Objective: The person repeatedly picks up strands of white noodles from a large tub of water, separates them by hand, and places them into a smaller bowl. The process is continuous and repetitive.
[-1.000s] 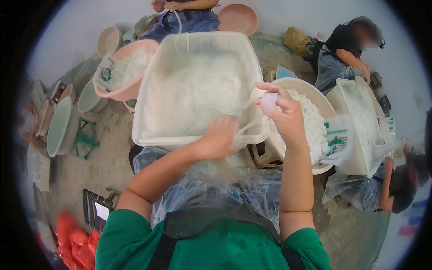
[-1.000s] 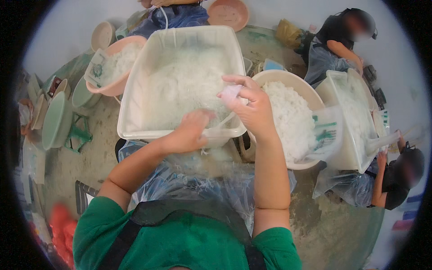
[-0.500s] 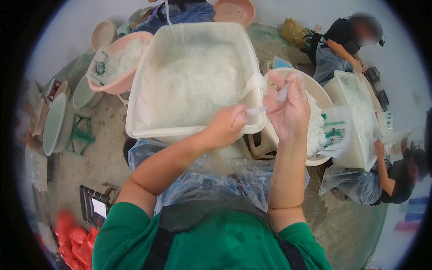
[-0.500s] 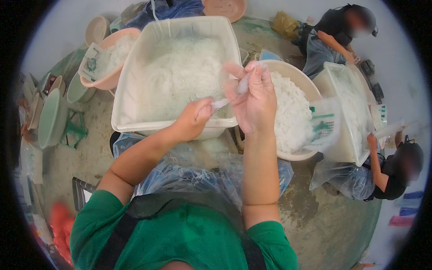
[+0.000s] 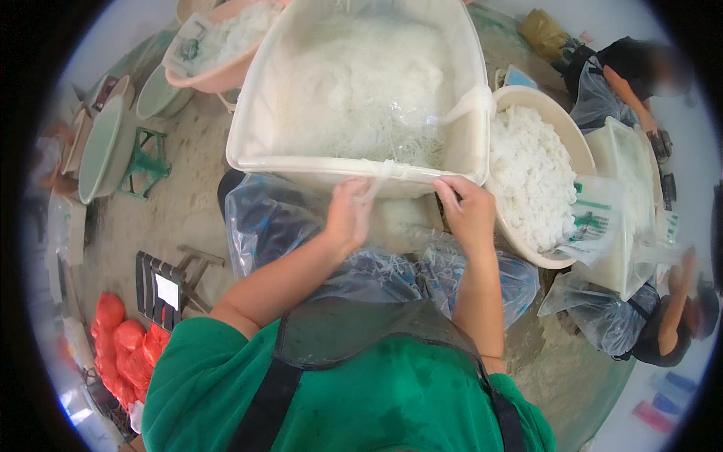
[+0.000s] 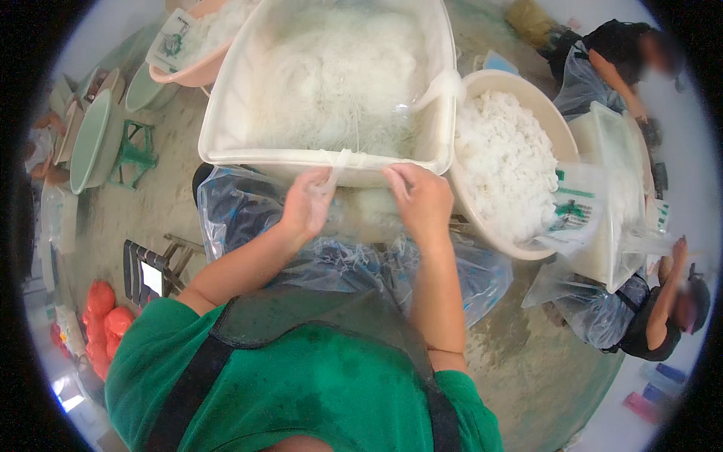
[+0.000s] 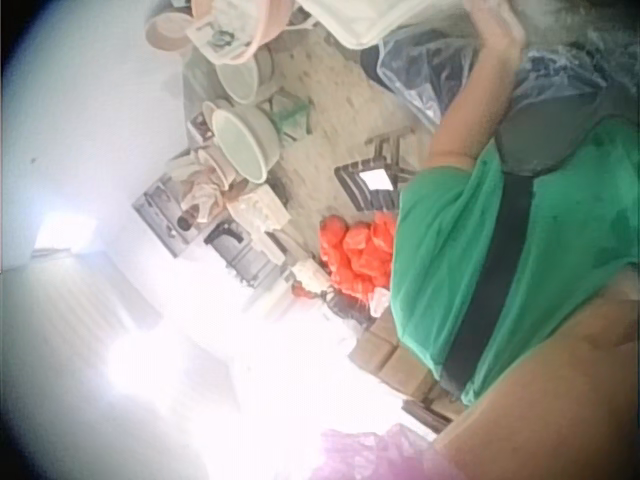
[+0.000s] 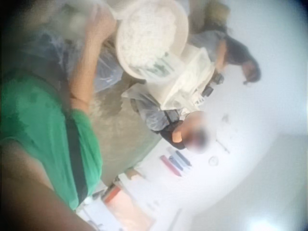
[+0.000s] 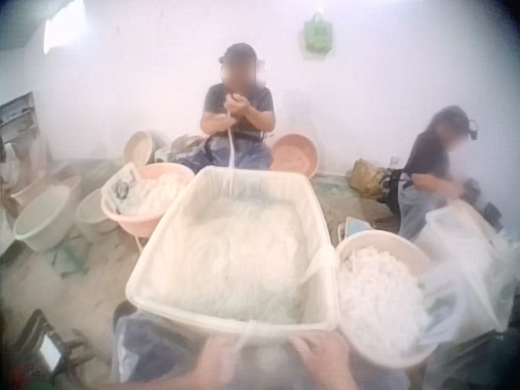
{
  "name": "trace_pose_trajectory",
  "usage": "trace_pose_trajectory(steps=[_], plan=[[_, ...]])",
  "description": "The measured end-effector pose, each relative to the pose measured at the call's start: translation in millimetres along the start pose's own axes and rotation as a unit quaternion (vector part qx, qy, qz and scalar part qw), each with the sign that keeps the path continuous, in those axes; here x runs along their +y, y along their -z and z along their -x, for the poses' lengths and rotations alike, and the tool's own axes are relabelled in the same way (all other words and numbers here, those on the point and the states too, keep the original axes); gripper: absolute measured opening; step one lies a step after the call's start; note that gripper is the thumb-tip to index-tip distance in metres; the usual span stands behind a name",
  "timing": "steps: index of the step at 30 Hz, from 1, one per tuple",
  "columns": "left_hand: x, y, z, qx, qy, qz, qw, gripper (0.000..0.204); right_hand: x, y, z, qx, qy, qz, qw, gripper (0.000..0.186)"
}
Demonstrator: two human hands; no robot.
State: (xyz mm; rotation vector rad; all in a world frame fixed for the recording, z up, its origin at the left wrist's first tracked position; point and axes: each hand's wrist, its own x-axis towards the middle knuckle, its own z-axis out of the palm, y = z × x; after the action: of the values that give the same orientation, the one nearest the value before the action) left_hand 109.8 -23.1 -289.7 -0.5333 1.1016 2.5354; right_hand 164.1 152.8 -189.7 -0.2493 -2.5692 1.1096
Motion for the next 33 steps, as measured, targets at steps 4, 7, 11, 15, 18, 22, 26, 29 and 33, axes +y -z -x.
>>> trace_pose_trajectory(steps=[4,7,11,15,18,22,26,29,33], plan=[[-5.5,-11.4,3.2,-0.124,-0.01,-0.303,0.945,0.032,-15.8,-7.2,-18.0,-0.011,-0.005,-0.04,0.999,0.017],[3.6,-6.5,13.5,-0.142,-0.069,-0.494,0.855,0.039,-24.6,3.2,-31.8,-0.009,-0.026,-0.122,0.992,0.021],[44.4,-31.2,40.5,-0.236,-0.104,-0.537,0.803,0.037,-33.6,10.9,-46.1,-0.041,-0.058,-0.254,0.964,0.025],[128.8,-122.8,71.0,-0.417,-0.249,-0.684,0.544,0.03,-52.9,12.0,-72.4,-0.123,0.03,-0.278,0.952,0.032],[161.8,-156.7,57.9,-0.387,-0.424,-0.58,0.579,0.03,-57.6,19.6,-89.6,-0.232,0.142,-0.323,0.906,0.036],[159.7,-153.3,4.2,-0.236,-0.509,-0.578,0.592,0.026,-78.8,30.7,-83.7,-0.086,0.174,-0.284,0.939,0.031],[118.4,-129.0,14.5,-0.205,-0.387,-0.585,0.683,0.027,-82.3,45.0,-85.2,0.098,0.222,-0.058,0.968,0.021],[92.8,-124.1,21.8,-0.337,-0.25,-0.532,0.735,0.036,-85.1,48.9,-76.8,0.114,0.254,0.04,0.96,0.018],[77.6,-141.7,13.0,-0.419,-0.192,-0.386,0.799,0.039,-77.2,44.8,-80.7,0.003,0.222,-0.15,0.963,0.022]])
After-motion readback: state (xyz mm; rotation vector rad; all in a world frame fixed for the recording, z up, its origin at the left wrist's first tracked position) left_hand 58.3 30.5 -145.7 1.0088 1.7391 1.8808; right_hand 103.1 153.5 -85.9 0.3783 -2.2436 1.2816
